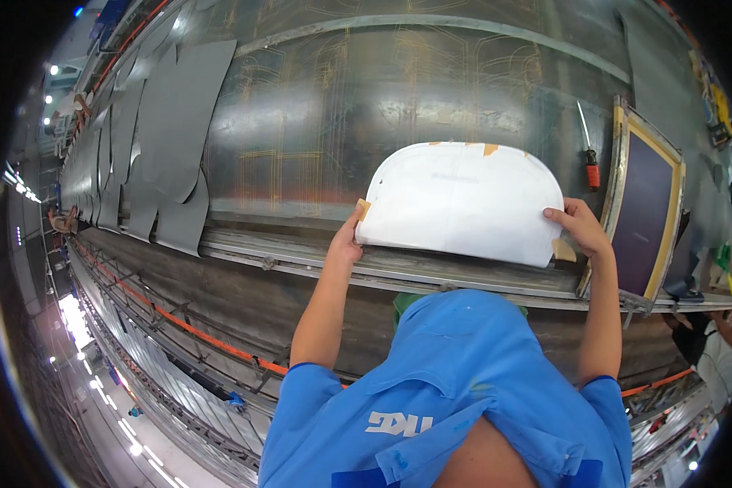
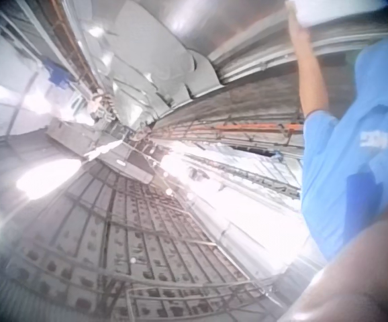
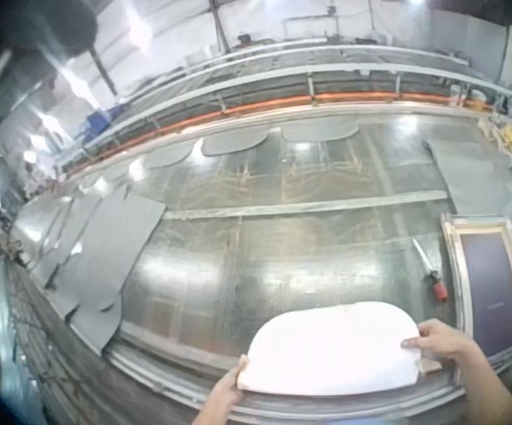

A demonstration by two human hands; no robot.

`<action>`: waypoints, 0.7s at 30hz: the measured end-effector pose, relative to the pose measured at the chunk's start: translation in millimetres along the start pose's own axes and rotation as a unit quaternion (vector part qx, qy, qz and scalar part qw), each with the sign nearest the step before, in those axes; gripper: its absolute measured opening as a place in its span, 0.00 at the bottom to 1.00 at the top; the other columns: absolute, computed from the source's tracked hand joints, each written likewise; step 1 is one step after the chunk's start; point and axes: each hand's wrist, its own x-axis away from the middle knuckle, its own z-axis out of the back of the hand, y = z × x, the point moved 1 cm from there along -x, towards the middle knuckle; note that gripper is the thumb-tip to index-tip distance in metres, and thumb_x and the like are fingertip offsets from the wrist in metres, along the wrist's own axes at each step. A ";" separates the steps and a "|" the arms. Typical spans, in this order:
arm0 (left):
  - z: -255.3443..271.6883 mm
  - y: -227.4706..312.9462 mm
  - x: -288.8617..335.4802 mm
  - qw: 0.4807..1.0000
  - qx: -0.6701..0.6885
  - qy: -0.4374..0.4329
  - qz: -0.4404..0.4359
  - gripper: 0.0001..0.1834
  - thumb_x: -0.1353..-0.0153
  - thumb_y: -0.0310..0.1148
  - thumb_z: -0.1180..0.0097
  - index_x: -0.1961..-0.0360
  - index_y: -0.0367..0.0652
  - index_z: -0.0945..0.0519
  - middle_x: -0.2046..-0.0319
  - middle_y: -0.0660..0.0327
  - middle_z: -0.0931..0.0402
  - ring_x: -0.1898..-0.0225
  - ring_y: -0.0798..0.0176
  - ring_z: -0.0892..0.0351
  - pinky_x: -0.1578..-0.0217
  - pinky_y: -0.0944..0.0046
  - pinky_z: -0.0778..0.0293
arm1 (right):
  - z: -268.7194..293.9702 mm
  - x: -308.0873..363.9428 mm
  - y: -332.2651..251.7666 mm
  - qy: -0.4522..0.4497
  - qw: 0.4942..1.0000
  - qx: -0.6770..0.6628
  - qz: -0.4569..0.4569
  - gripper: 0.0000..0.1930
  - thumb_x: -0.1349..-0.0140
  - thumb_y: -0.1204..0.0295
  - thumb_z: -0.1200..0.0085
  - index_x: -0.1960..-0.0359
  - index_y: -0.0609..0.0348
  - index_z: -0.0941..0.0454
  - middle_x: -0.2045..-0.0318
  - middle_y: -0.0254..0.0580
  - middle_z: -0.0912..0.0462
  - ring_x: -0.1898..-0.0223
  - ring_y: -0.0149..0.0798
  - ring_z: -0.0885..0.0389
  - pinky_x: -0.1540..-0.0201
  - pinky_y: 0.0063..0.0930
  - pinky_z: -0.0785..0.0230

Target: The person aligns a purple screen panel with a white plastic cover on a metal workbench, then repeatedly picks up and places the white cover to check fit. The person uses both hands to position the parts and occasionally uses a screwdriver to adjust the panel frame.

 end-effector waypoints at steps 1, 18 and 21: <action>-2.1 0.4 -0.2 1.000 -0.013 -0.001 -0.001 0.22 0.33 0.45 0.41 0.44 0.44 0.22 0.48 0.60 0.19 0.47 0.61 0.20 0.44 0.58 0.27 | 1.7 -2.3 1.3 -0.004 1.000 0.023 -0.013 0.18 0.40 0.62 0.35 0.60 0.66 0.16 0.68 0.37 0.15 0.65 0.26 0.20 0.58 0.24 0.29; -65.3 121.7 209.6 0.824 -0.205 0.086 -0.521 0.14 0.33 0.34 0.41 0.52 0.36 0.18 0.58 0.60 0.18 0.55 0.66 0.22 0.47 0.63 0.29 | 7.9 26.8 -88.3 -0.069 0.984 0.139 0.084 0.18 0.45 0.61 0.32 0.59 0.64 0.14 0.65 0.43 0.13 0.61 0.33 0.17 0.54 0.27 0.27; -94.1 196.5 317.9 0.668 -0.158 0.151 -0.711 0.13 0.35 0.31 0.39 0.53 0.35 0.18 0.57 0.57 0.18 0.58 0.66 0.19 0.55 0.64 0.21 | -28.8 30.5 -103.3 -0.163 0.970 -0.027 0.178 0.22 0.44 0.71 0.32 0.48 0.65 0.20 0.53 0.42 0.16 0.53 0.33 0.19 0.46 0.32 0.27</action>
